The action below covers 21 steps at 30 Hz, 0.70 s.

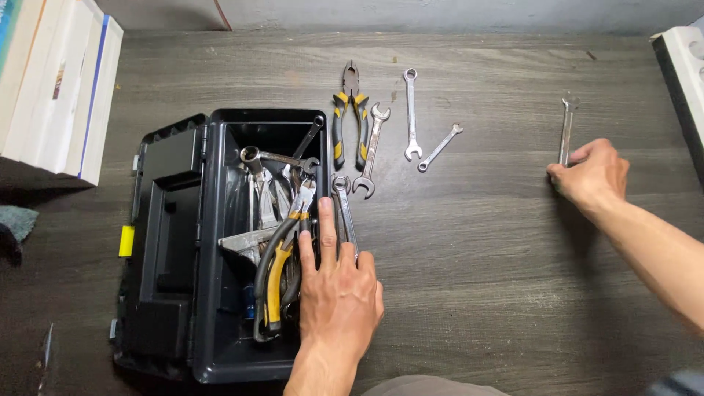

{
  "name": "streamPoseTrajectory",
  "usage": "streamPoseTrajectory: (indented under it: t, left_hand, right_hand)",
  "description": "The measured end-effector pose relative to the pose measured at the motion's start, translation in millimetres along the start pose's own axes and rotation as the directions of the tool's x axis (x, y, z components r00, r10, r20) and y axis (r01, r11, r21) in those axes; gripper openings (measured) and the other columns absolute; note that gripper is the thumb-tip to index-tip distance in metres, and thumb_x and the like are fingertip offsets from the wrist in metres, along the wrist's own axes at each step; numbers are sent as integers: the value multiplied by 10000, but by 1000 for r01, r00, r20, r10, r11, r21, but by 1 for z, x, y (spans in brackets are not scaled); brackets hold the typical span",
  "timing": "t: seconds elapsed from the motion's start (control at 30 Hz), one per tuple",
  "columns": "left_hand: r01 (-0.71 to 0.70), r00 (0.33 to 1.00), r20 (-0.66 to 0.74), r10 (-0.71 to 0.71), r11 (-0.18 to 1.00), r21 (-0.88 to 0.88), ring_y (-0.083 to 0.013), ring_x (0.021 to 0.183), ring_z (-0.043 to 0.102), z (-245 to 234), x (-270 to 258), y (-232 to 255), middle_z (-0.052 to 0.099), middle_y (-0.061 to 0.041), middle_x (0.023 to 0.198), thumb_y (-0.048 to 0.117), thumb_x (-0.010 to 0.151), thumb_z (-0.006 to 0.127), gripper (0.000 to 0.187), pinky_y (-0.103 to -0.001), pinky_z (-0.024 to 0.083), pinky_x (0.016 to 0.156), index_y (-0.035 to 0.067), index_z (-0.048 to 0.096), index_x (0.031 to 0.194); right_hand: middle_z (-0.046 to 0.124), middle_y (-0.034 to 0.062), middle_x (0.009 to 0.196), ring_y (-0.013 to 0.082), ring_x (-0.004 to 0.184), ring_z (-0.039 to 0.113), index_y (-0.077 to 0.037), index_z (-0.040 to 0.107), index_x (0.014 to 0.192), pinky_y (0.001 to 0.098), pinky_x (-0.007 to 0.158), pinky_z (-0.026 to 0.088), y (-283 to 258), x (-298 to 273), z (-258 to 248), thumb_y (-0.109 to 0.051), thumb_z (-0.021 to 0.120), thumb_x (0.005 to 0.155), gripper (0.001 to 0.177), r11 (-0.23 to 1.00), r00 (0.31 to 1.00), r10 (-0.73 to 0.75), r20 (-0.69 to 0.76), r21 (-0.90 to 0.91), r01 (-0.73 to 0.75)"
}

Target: Remove tools from a toolbox and arrange them in an organized line on a desk.

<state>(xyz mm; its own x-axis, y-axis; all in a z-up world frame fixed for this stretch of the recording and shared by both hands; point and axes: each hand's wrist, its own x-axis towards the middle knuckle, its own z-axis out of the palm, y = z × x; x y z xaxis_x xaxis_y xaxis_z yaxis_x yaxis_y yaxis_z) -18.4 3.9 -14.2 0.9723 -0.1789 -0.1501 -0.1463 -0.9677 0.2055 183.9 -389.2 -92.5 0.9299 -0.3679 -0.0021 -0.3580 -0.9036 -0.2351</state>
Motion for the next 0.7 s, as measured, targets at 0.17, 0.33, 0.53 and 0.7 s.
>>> streamPoseTrajectory:
  t: [0.17,0.33,0.53,0.7]
  left_hand:
    - [-15,997,-77,13,1000,-26,-523,1541,67,4,-2,-2,610,-288,1155,246,793,734,310,-712,164,1143,-15,711,958]
    - [-11,996,-90,8,1000,-30,-513,1545,69,3,-1,-1,612,-285,1175,239,794,719,298,-722,162,1169,-10,709,959]
    - [-13,984,-177,-1,997,-76,-514,1546,109,6,-2,2,616,-291,1199,264,835,649,304,-675,167,1124,9,691,995]
    - [25,921,-354,-165,930,-367,-390,1326,416,-8,12,21,628,-264,1201,376,937,568,439,-659,213,1078,-23,650,1100]
  right_hand:
    - [677,114,919,203,738,641,-22,677,1008,373,626,533,-20,-6,-4,-262,802,912,287,866,860,367,356,206,-455]
    - [670,14,879,130,697,586,-85,690,1041,319,576,459,-22,-28,-3,-258,741,917,219,625,725,264,636,459,-631]
    - [686,-3,809,114,750,668,-77,676,1127,281,701,533,-76,-121,-42,-220,639,930,246,398,728,6,686,666,-631]
    - [557,45,679,162,701,677,-21,714,1109,303,657,546,-110,-180,-52,-200,650,962,241,392,699,-233,676,723,-569]
